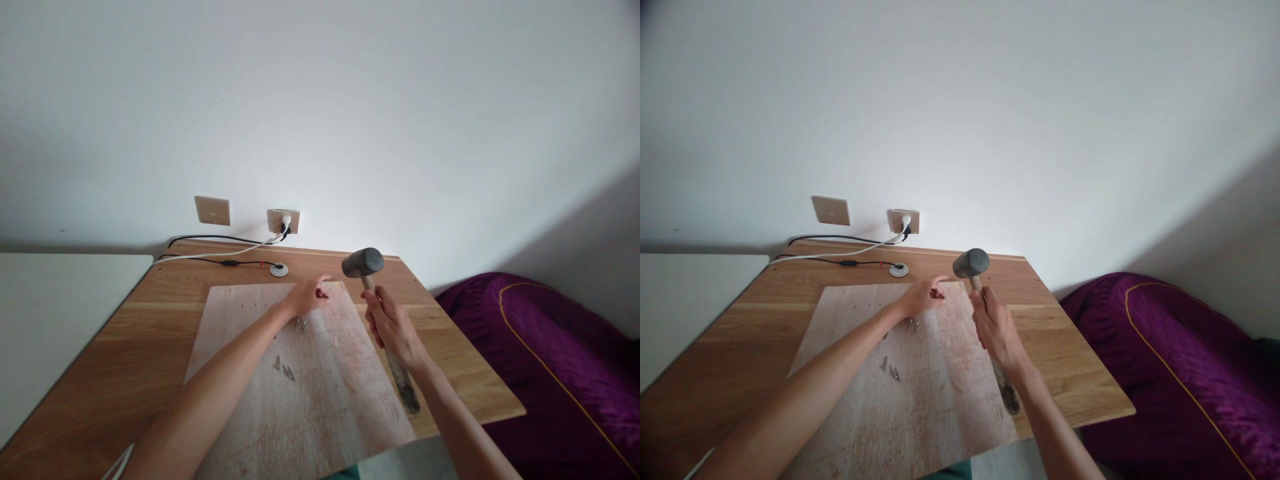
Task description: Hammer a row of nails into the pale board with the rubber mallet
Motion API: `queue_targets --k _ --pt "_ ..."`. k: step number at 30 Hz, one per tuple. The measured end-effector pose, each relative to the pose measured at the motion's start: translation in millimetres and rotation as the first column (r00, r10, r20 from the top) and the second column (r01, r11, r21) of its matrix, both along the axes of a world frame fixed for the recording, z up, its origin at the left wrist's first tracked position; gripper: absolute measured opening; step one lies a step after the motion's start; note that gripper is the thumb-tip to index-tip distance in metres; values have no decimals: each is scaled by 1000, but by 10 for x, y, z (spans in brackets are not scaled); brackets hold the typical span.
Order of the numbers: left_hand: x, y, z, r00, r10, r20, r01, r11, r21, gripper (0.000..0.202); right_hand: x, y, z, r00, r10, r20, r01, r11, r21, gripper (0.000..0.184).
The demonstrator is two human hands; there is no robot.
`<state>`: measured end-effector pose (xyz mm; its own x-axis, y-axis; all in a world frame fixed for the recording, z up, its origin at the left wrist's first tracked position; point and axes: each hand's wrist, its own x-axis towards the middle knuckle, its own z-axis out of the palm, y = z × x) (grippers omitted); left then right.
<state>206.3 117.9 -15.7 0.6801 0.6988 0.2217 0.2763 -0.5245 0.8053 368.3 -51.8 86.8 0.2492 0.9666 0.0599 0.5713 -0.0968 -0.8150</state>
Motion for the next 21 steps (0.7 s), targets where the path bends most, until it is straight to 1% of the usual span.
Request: queue_targets --k 2,4,5,6,7,9,12,14,16,19,21 --pt "3 -4 -9 1000 0 17 0 1000 0 69 -17 16 -95 999 23 48 -18 994 -108 33" --pt "4 -12 -17 999 -2 49 2 1000 3 65 -30 36 -194 995 68 78 -49 973 -225 28" --pt "3 -16 -20 998 -1 62 1 1000 4 65 -32 44 -223 993 85 87 -60 964 -258 26" --pt "1 -17 -24 998 -2 68 2 1000 3 64 -30 48 -230 992 90 93 -62 961 -269 26" --pt "0 -17 -27 998 -4 66 3 1000 2 64 -24 47 -214 992 81 95 -54 966 -253 27" --pt "0 -10 -34 999 -4 51 5 1000 -3 64 -4 34 -128 996 45 80 -30 983 -179 31" --pt "5 9 -43 1000 -5 25 5 1000 -4 67 15 3 18 1000 19 5 -18 999 -44 38" --pt "12 16 -45 1000 -3 11 3 1000 -4 68 -1 -6 31 1000 16 -9 -16 1000 -15 40" --pt "16 14 -42 1000 -2 8 2 1000 1 66 -36 3 -43 1000 19 22 -18 998 -65 37" --pt "14 -1 -30 1000 14 27 -14 1000 10 61 -78 32 -208 997 54 63 -40 977 -208 31" --pt "8 -11 -20 999 19 33 -19 1000 4 61 -77 40 -249 995 68 73 -49 971 -235 29"
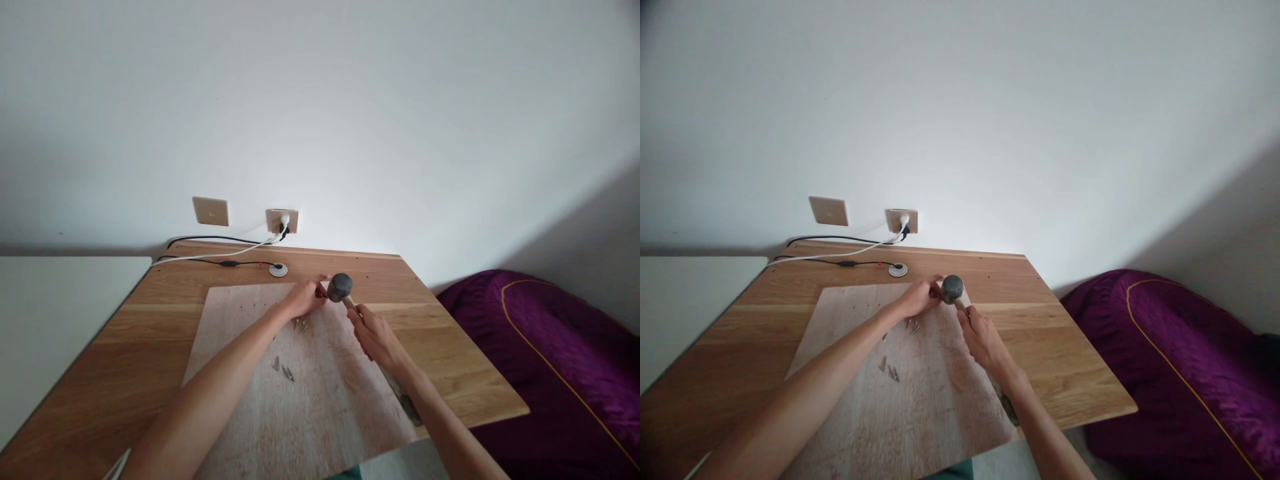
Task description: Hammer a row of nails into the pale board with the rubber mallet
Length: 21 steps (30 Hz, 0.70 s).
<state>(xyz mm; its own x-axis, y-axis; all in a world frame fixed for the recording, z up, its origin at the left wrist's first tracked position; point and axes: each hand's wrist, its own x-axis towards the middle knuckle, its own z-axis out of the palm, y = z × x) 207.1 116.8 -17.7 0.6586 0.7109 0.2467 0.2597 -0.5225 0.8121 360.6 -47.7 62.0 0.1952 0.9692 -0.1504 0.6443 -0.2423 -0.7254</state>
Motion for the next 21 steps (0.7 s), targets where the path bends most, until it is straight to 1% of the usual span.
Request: queue_targets --k 2,4,6,7,8,10,13,15,17,21 --pt "-7 -4 8 1000 -17 -4 17 1000 -7 62 23 -14 54 1000 -6 12 5 998 60 30" --pt "-12 -3 13 999 -34 -2 34 999 -10 64 52 -47 168 1000 -15 -3 16 989 146 33" --pt "-12 2 13 999 -37 3 37 999 -16 67 69 -82 266 998 -21 -60 34 977 211 38" --pt "-11 4 11 999 -33 6 33 999 -20 68 69 -96 286 996 -22 -89 42 973 229 40" --pt "-8 6 8 1000 -29 7 29 999 -23 68 64 -105 282 994 -22 -106 47 970 237 41" --pt "-1 8 -1 1000 -26 8 26 999 -22 65 42 -105 199 995 -24 -95 44 975 218 41" --pt "8 5 -16 1000 -19 13 19 1000 -5 60 15 -63 -2 999 -17 -47 21 995 92 36" --pt "10 3 -24 1000 -12 28 13 1000 -8 60 15 -33 -79 999 -18 -39 19 1000 21 34" --pt "9 5 -29 999 -20 43 22 999 -27 61 25 -19 -63 998 -29 -52 30 999 27 35" --pt "5 18 -33 998 -49 27 50 998 -40 67 29 -38 103 992 -52 -117 70 985 155 41"
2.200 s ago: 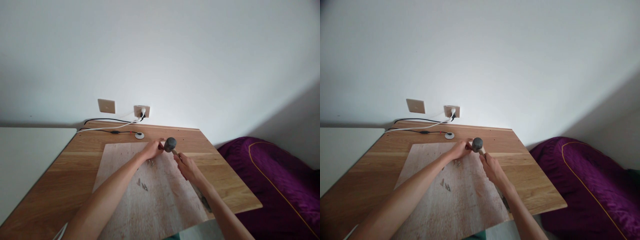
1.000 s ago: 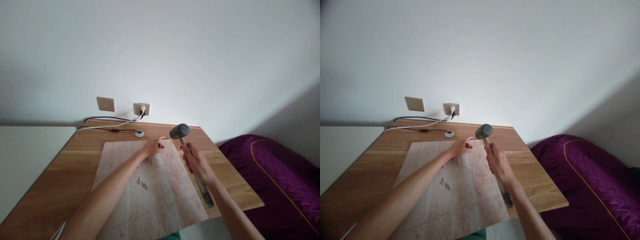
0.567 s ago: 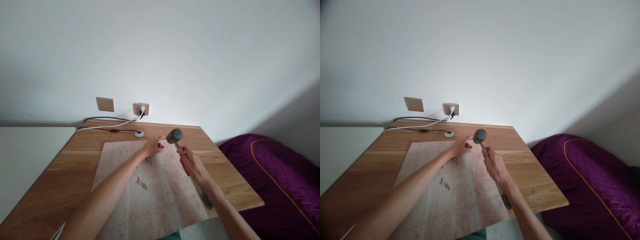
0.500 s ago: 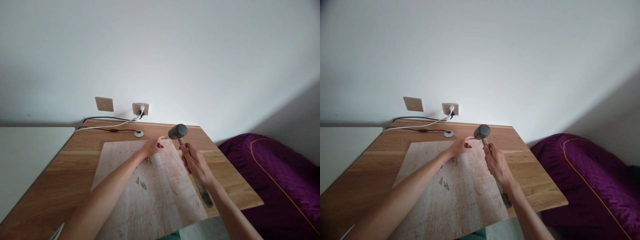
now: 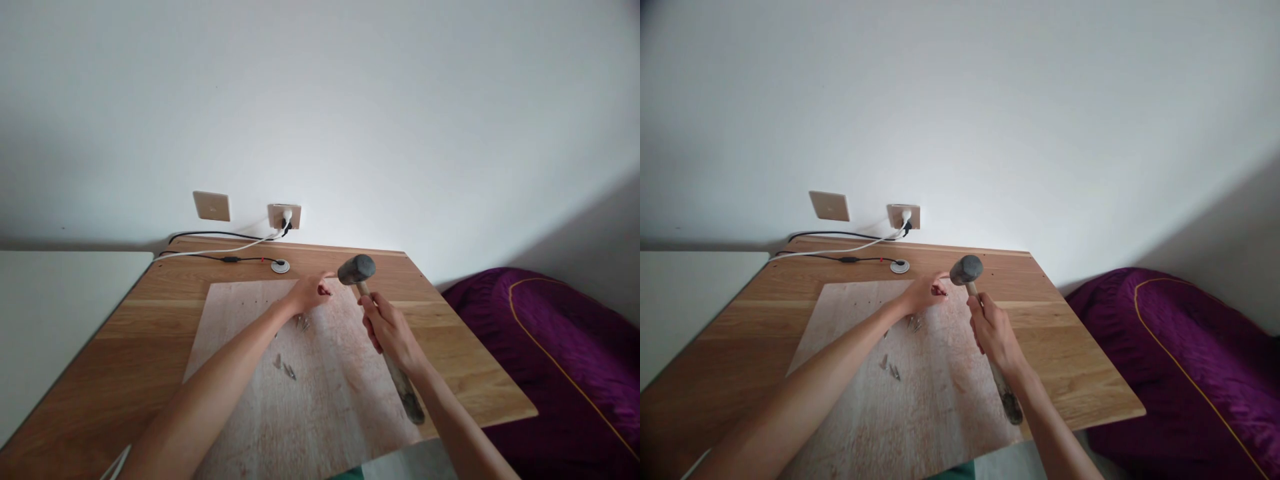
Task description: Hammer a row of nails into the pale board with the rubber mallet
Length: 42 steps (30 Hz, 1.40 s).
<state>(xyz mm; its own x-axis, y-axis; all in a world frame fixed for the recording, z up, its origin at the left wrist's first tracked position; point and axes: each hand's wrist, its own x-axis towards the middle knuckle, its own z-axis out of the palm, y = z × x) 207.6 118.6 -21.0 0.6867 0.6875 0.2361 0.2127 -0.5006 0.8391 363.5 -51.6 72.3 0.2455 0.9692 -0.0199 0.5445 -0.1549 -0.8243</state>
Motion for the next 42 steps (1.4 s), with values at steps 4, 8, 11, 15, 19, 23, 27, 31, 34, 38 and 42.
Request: queue_targets --k 4,8,11,15,19,23,27,31,34,38,42 --pt "4 -6 0 1000 28 -5 -28 999 20 65 -35 -4 -32 1000 8 26 -7 999 -33 36" --pt "9 -13 -5 999 36 17 -36 999 31 61 -39 -7 -157 996 39 75 -26 984 -175 31" --pt "1 -5 2 1000 17 -11 -16 999 35 63 -3 -53 -72 999 21 44 -18 996 -82 35" --pt "-13 -1 17 1000 14 -10 -14 1000 15 69 38 -120 114 1000 5 -31 -2 995 97 43" --pt "-5 -12 16 1000 21 -13 -21 1000 18 67 22 -100 -20 999 19 -44 -18 999 34 40" --pt "4 -31 29 999 41 13 -41 999 18 62 9 -15 -251 1000 13 -9 -14 989 -148 36" --pt "-7 -27 48 1000 23 -2 -23 1000 18 63 46 10 -157 1000 -19 1 19 995 -99 38" --pt "-10 -2 40 998 29 -53 -28 999 26 70 63 -27 -4 998 -34 -52 35 999 8 42" --pt "-5 -7 36 999 22 -36 -21 1000 18 65 29 -35 -71 1000 -21 -21 20 1000 -19 40" --pt "3 -35 49 999 46 23 -46 999 5 61 -17 -24 -281 1000 -3 16 6 988 -156 30" --pt "4 -39 51 999 36 27 -35 999 -5 63 11 -27 -418 997 -50 60 59 987 -152 30"
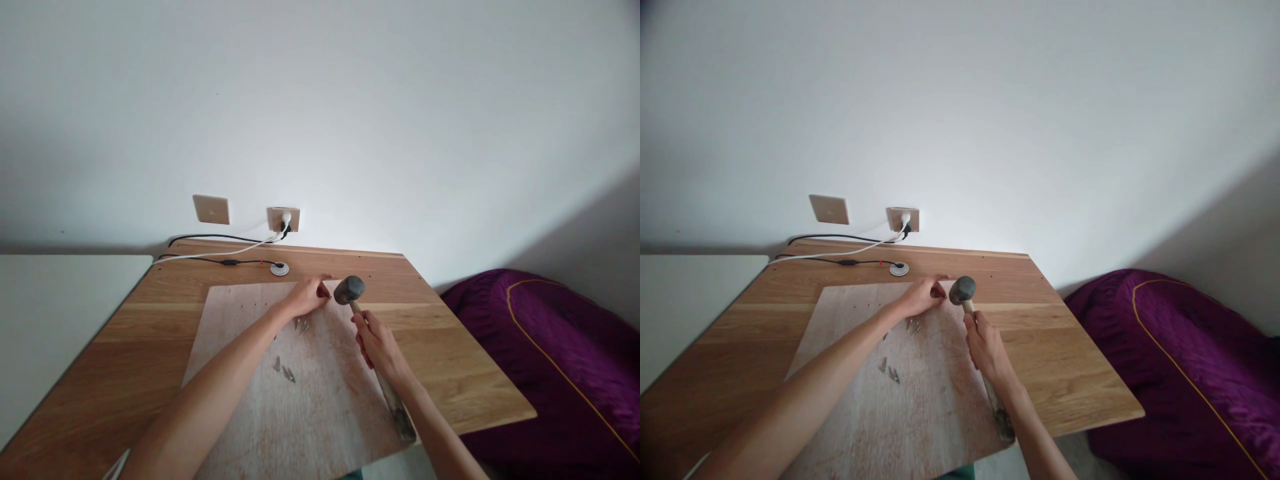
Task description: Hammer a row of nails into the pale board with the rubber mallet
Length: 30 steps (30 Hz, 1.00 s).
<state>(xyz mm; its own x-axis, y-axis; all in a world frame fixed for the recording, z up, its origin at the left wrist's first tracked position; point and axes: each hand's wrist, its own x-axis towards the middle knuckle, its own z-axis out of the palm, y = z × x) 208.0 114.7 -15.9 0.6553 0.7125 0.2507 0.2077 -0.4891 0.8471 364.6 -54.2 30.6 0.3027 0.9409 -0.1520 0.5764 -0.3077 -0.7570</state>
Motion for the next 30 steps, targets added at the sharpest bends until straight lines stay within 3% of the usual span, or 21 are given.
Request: queue_targets --k 5,12,16,19,22,25,30 --pt "-6 8 -9 1000 4 19 -5 1000 26 60 83 27 -139 983 -23 183 12 998 64 29" --pt "-13 -78 87 999 5 -54 -2 998 60 56 117 43 -319 950 -25 311 -25 987 156 28" --pt "-100 -36 240 993 -63 -102 68 997 45 46 119 41 -356 935 -36 352 -27 985 173 27" --pt "-293 45 469 966 -158 -203 173 983 57 42 118 46 -369 928 -39 370 -30 984 178 29" --pt "-528 52 739 903 -157 -399 234 960 152 32 117 50 -376 924 -41 381 -29 984 176 29" --pt "-677 -48 911 798 -243 -552 361 926 115 27 123 53 -378 920 -44 388 -24 985 169 31" --pt "-680 -194 885 669 -263 -695 437 896 81 31 126 53 -365 916 -49 398 -14 988 154 32"
